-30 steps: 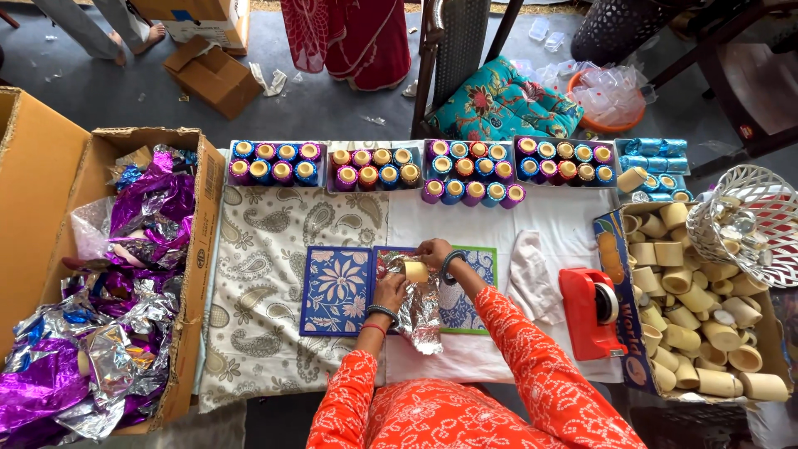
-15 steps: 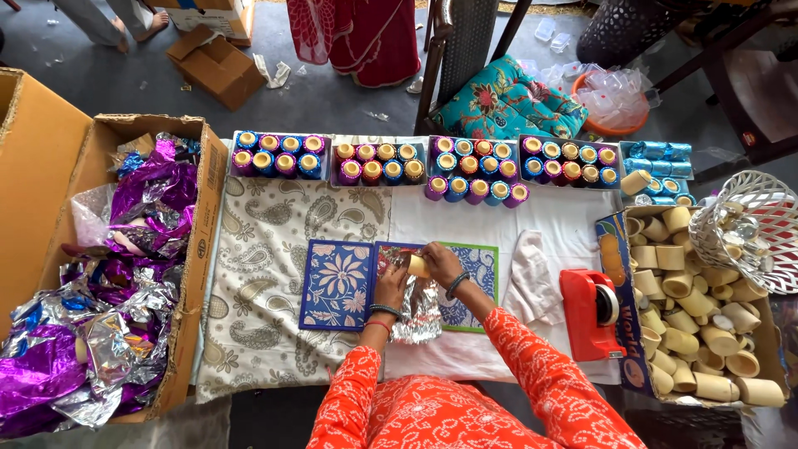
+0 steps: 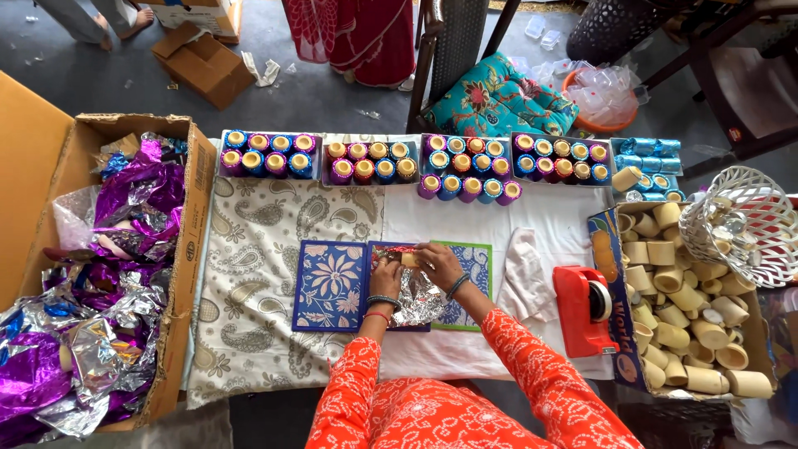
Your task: The person wraps small clay cups and decorative items in white paper and silver foil, then places them into a blue and green patterned folder.
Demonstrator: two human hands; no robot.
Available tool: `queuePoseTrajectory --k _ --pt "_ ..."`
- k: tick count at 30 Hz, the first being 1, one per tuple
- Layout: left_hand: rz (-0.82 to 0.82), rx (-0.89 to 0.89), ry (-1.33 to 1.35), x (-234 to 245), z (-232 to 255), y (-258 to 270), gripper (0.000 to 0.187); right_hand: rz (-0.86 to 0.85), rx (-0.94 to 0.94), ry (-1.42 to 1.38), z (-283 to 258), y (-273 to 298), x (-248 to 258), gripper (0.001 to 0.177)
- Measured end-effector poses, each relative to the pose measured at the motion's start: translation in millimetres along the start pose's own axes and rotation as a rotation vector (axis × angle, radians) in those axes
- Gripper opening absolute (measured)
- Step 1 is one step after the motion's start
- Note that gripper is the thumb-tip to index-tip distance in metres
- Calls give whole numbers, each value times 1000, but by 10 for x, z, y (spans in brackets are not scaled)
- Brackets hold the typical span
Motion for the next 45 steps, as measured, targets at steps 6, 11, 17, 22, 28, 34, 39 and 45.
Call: queuePoseTrajectory --k 6,11,17,22,28,34,39,45 --pt "231 -60 -274 487 759 217 50 85 145 196 39 105 -148 20" --pt "105 -175 -721 32 558 111 41 172 146 245 -36 158 -137 29" --pt "157 -264 -739 117 598 348 46 167 -32 89 -35 329 -123 27" --pt "160 -254 -728 109 632 379 48 227 -83 36 128 258 -77 27" --pt "124 -264 -673 182 630 419 49 -105 -70 180 471 -26 -261 41" --pt "75 -274 -529 288 601 689 48 -365 -157 200 653 -35 -313 53" --pt "84 -6 -316 193 577 973 54 -432 -198 229 636 -49 -289 57" --pt "-109 463 -214 -52 122 1008 52 -458 -127 284 629 -91 -332 59"
Point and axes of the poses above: each hand's wrist, its own y-axis away from the middle knuckle, its own x-axis out of the back of the hand, z = x × y, the point moved 3 cm from there along -y, towards the middle knuckle, and after that the axes turned 15 degrees about -z, right-handed, at the moved point
